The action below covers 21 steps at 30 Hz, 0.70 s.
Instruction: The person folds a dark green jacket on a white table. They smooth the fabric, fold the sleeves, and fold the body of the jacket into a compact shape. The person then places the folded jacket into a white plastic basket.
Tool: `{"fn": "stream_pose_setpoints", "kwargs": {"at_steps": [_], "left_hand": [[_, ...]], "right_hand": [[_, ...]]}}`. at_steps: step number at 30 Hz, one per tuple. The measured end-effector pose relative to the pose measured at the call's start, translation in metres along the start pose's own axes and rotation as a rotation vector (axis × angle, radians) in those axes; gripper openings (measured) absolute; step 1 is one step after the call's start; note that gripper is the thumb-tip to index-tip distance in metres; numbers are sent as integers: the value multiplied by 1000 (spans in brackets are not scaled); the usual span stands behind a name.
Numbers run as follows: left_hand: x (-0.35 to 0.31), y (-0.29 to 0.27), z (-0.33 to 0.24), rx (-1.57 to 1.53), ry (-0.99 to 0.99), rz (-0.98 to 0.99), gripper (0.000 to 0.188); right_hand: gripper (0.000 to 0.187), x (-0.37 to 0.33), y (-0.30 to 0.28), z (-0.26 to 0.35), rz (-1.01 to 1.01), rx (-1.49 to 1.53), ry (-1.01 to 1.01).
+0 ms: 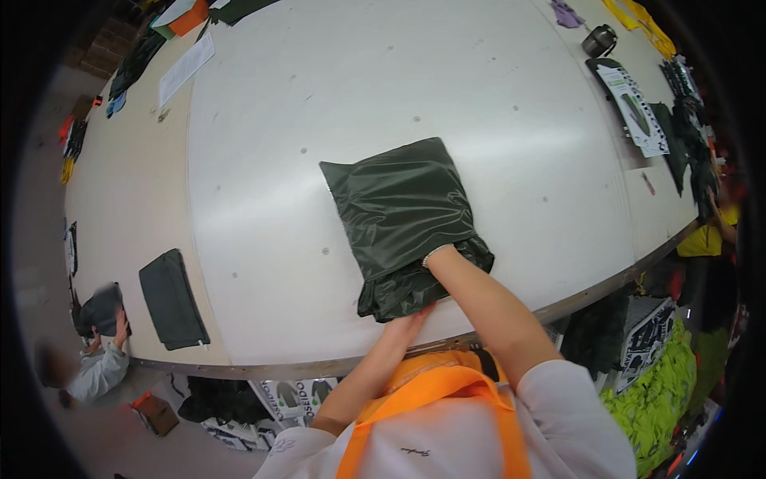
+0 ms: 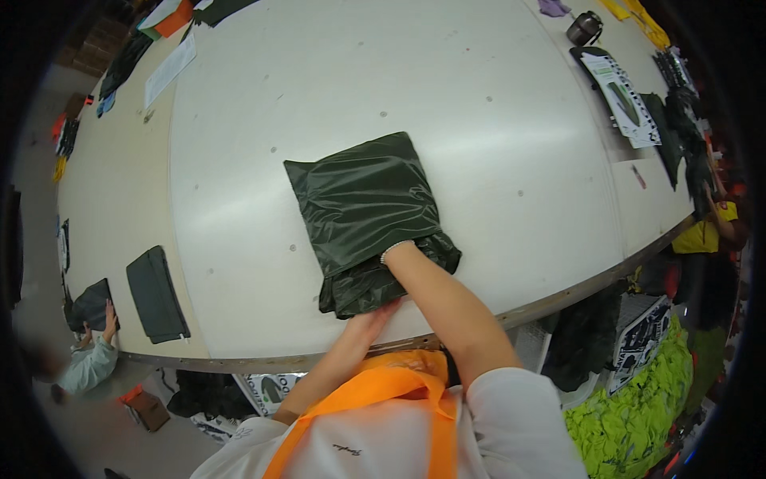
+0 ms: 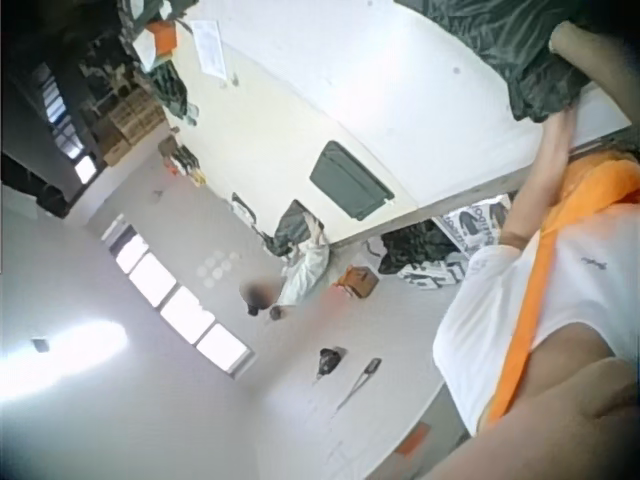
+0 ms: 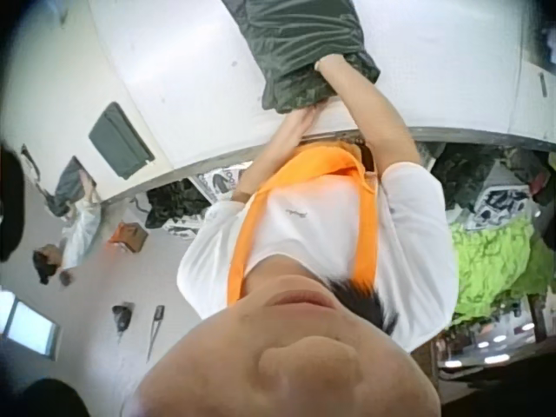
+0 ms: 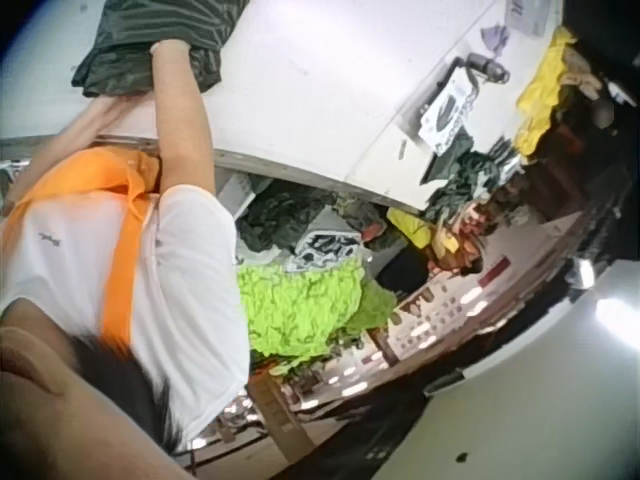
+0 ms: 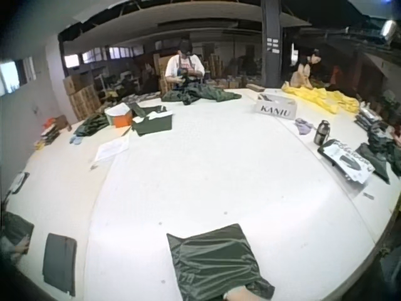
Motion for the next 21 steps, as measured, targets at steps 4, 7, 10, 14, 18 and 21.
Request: {"fn": "stream_pose_setpoints", "kwargs": {"at_steps": [4,7,10,14,18,21], "left_hand": [[2,2,-6,-88,-3,-31,30],[1,4,-8,-145,-8,-24,28],[1,4,-8,-197,-22,-44,25],[4,2,-4,-352,-103,-37,23],[8,12,-5,-384,-63,60,25],[20,16,-6,-307,-28,51,26]], "right_hand": [[58,11,-2,7,7,27,-32],[59,14,-1,7,20,38,-50],[59,18,4,12,21,37,-65],[59,18,3,23,31,21,-96],[60,30,9,21,54,32,-129],[60,44,23,6,114,66,-116]]}}
Point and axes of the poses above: each hand's wrist, its own x-axis towards the middle knuckle, its own y-axis out of the palm, z = x × y, the point moved 4 cm from there along x, towards the middle knuckle, and after that the axes turned 14 degrees about -z, right-handed, at the moved point
